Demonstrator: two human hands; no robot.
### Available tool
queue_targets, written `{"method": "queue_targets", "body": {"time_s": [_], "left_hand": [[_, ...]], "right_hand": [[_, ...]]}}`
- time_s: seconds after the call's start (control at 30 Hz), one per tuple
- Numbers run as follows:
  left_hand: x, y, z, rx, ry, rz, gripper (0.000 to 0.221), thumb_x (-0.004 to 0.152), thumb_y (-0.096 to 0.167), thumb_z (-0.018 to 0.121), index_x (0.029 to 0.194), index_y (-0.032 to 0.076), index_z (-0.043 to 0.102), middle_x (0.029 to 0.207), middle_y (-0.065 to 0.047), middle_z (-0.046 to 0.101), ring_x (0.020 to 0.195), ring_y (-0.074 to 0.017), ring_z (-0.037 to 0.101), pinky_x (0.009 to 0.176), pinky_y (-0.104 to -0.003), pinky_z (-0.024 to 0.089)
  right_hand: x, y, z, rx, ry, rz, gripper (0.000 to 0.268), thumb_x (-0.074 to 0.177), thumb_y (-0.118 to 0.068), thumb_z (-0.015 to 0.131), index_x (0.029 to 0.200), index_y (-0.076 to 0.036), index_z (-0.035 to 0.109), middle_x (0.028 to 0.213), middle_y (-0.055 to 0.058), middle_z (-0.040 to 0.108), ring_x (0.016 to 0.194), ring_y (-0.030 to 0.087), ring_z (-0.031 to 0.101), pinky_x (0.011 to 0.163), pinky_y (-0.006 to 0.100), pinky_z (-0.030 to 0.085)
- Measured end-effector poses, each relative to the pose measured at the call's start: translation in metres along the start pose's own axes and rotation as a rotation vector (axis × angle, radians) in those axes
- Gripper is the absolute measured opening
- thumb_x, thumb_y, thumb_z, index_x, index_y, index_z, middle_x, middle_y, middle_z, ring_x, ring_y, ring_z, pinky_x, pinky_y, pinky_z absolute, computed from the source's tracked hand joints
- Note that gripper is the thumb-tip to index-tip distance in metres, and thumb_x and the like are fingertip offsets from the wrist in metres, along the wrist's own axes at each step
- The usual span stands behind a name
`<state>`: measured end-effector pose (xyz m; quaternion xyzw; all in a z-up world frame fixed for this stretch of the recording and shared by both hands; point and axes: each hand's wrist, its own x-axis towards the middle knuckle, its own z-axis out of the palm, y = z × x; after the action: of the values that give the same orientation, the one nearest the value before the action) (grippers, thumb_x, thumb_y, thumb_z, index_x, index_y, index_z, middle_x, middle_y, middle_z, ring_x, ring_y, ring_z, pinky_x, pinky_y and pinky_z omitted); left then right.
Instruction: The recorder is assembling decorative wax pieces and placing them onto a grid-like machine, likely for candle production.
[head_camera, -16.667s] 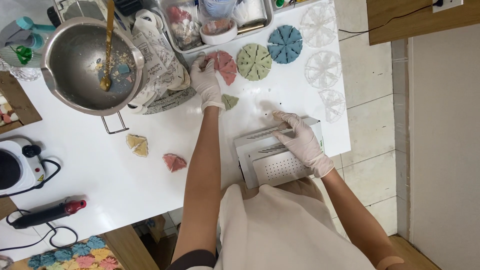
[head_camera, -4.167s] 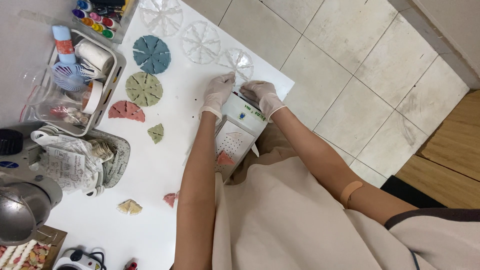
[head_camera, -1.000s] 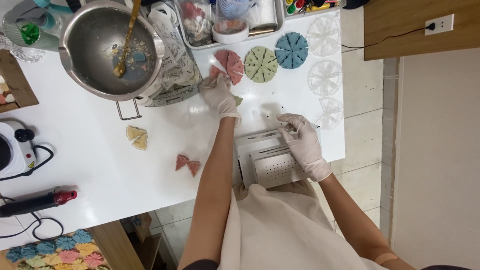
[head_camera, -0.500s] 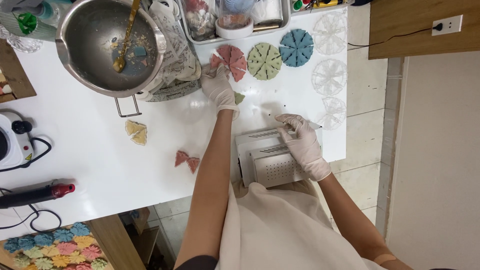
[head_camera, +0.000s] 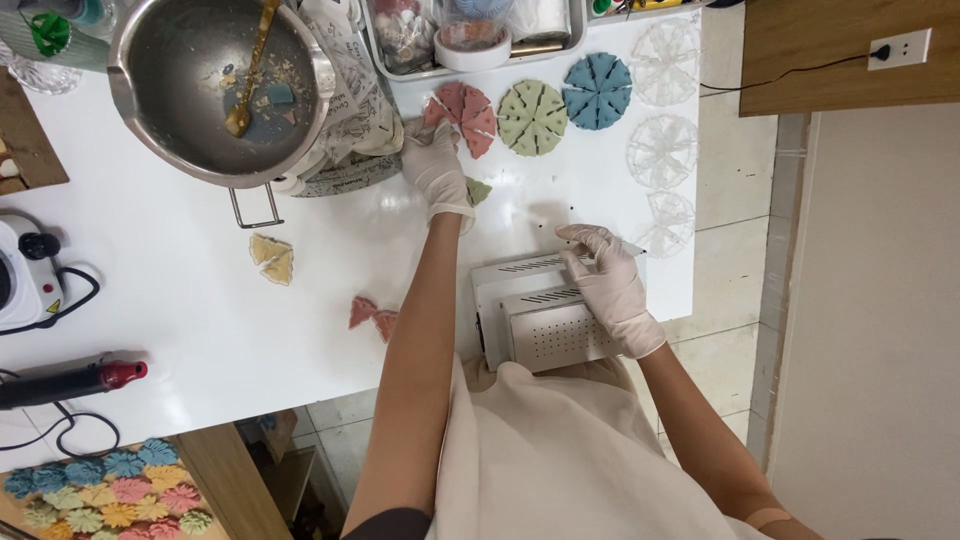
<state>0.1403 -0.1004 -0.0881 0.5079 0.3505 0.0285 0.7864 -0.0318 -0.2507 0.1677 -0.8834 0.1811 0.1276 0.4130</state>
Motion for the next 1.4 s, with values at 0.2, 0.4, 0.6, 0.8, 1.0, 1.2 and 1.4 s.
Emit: {"method": "queue_targets", "body": {"time_s": [0.2,0.4,0.6,0.8,1.0,1.2,1.4], "left_hand": [[-0.002,0.001,-0.009,0.024,-0.053,0.029,0.027,0.092,-0.003,0.067,0.115,-0.003,0.053,0.087,-0.011,0.068,0.065,-0.0144,0.063,0.055,-0.027,0.052],[-0.062,0.056,-0.035,0.198,-0.138,0.042,0.038,0.096,0.004,0.064,0.133,0.001,0.053,0.1,-0.006,0.069,0.079,-0.0122,0.066,0.071,-0.027,0.059],[-0.147,0.117,-0.096,0.649,-0.31,0.07,0.036,0.099,0.014,0.064,0.133,0.005,0.062,0.1,-0.012,0.074,0.082,-0.0167,0.066,0.078,-0.031,0.056],[-0.187,0.113,-0.198,0.992,-0.149,0.315,0.031,0.103,0.017,0.061,0.133,0.009,0.061,0.119,-0.012,0.073,0.092,-0.0211,0.072,0.083,-0.034,0.057],[-0.194,0.133,-0.256,0.858,0.117,0.373,0.044,0.102,0.009,0.058,0.142,-0.004,0.047,0.133,-0.025,0.047,0.118,-0.0346,0.054,0.1,-0.042,0.049],[-0.166,0.162,-0.276,0.796,0.287,0.549,0.034,0.107,-0.001,0.05,0.141,-0.005,0.051,0.133,-0.019,0.054,0.125,-0.0314,0.056,0.11,-0.04,0.048],[-0.147,0.186,-0.217,0.903,0.109,0.732,0.032,0.101,-0.004,0.058,0.133,0.001,0.06,0.124,-0.02,0.06,0.116,-0.035,0.059,0.101,-0.043,0.049]], "right_hand": [[0.0,0.002,0.0,-0.011,0.003,-0.019,0.031,0.093,-0.007,0.07,0.123,-0.013,0.071,0.118,0.004,0.071,0.092,0.014,0.067,0.086,0.028,0.057],[0.002,0.005,0.0,-0.038,-0.005,-0.018,0.03,0.093,-0.008,0.071,0.123,-0.013,0.072,0.116,0.004,0.071,0.091,0.014,0.067,0.085,0.028,0.056],[0.0,-0.011,-0.002,-0.052,0.006,-0.018,0.028,0.093,-0.01,0.071,0.121,-0.013,0.072,0.117,0.004,0.071,0.085,0.014,0.065,0.079,0.028,0.056],[-0.009,-0.022,-0.003,-0.06,0.029,-0.121,0.027,0.094,-0.012,0.071,0.122,-0.012,0.073,0.117,0.005,0.072,0.085,0.015,0.066,0.079,0.029,0.055],[-0.022,-0.028,-0.004,-0.11,0.022,-0.222,0.028,0.094,-0.012,0.071,0.122,-0.012,0.072,0.117,0.005,0.072,0.085,0.015,0.067,0.08,0.03,0.055],[-0.039,-0.024,-0.008,-0.187,0.058,-0.223,0.028,0.095,-0.01,0.069,0.123,-0.012,0.072,0.117,0.006,0.072,0.084,0.016,0.067,0.081,0.031,0.055],[-0.056,-0.017,-0.014,-0.177,0.093,-0.26,0.027,0.094,-0.01,0.07,0.121,-0.012,0.072,0.116,0.006,0.073,0.09,0.016,0.07,0.08,0.031,0.056]]}}
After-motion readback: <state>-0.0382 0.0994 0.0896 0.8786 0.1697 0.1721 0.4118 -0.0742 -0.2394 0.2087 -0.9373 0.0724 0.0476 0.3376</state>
